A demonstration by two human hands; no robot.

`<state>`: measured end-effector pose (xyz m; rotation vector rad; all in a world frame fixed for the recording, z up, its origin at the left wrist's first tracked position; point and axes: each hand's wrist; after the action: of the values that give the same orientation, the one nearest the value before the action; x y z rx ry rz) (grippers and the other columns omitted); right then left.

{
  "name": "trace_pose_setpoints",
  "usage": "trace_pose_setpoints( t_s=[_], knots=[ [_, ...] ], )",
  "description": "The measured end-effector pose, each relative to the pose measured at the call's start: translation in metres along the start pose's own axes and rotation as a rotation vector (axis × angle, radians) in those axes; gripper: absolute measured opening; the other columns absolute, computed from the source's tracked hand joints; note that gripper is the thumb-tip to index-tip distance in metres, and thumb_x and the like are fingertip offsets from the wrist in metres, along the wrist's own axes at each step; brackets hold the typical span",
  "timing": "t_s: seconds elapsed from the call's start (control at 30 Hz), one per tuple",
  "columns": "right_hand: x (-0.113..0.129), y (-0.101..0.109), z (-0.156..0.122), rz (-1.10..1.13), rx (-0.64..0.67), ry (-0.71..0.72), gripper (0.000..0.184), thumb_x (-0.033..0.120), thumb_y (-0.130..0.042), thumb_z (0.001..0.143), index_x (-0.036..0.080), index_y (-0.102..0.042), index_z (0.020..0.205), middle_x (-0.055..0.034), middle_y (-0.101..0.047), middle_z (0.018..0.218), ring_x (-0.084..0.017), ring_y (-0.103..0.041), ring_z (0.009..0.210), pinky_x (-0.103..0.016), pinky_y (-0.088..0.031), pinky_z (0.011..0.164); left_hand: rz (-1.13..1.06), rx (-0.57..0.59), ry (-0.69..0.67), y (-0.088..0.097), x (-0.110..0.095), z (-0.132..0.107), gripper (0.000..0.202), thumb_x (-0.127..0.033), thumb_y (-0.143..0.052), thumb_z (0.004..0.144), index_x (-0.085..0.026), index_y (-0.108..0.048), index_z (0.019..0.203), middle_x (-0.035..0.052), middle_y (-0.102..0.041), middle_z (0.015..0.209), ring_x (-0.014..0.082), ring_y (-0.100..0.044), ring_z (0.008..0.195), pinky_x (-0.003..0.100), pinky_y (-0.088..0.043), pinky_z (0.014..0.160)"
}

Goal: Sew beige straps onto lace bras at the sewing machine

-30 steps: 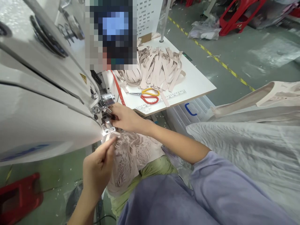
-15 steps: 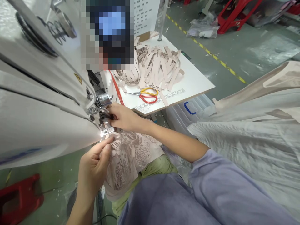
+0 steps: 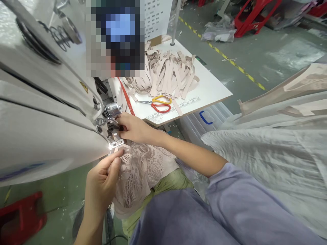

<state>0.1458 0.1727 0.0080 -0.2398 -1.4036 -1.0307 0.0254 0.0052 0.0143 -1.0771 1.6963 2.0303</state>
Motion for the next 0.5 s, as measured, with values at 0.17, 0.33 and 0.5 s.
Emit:
trace_pose_setpoints(
  t_s=[0.17,0.33,0.5],
  knots=[
    [-0.004,-0.002,0.002,0.028,-0.013,0.008,0.016,0.014,-0.061,0.078,0.019,-0.051,0.067,-0.0043,-0.055,0.088,-0.019,-0.053,0.081,-0.035,-0.049,0.077,0.006,-0.004,-0.031,-0.001,0.002,0.000,0.036,-0.040,-0.052,0.092,-0.023,-0.075,0.114,0.0110,-0.078,0.103,0.0269,-0.073,0.095,0.038,-0.061,0.079],
    [-0.018,-0.005,0.009,0.004,0.039,0.049,0.014,0.016,-0.062,0.079,0.017,-0.053,0.069,-0.0046,-0.056,0.087,-0.019,-0.052,0.081,-0.032,-0.046,0.073,0.022,-0.027,-0.025,-0.001,-0.001,0.002,0.035,-0.040,-0.053,0.091,-0.022,-0.077,0.110,0.0103,-0.079,0.089,0.0248,-0.074,0.086,0.032,-0.061,0.072],
    [-0.027,-0.007,0.012,0.017,0.061,0.079,0.005,0.016,-0.063,0.080,0.016,-0.059,0.076,-0.0057,-0.060,0.094,-0.019,-0.053,0.085,-0.033,-0.046,0.078,0.025,-0.024,0.016,-0.002,-0.007,0.003,0.035,-0.041,-0.054,0.091,-0.022,-0.078,0.109,0.0061,-0.078,0.078,0.0226,-0.074,0.073,0.026,-0.056,0.056]
  ],
)
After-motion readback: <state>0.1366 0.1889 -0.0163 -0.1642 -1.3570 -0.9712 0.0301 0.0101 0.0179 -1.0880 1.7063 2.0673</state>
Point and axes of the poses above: each hand's wrist, its own z-axis towards the middle knuckle, its own y-axis out of the back of the hand, x = y × z
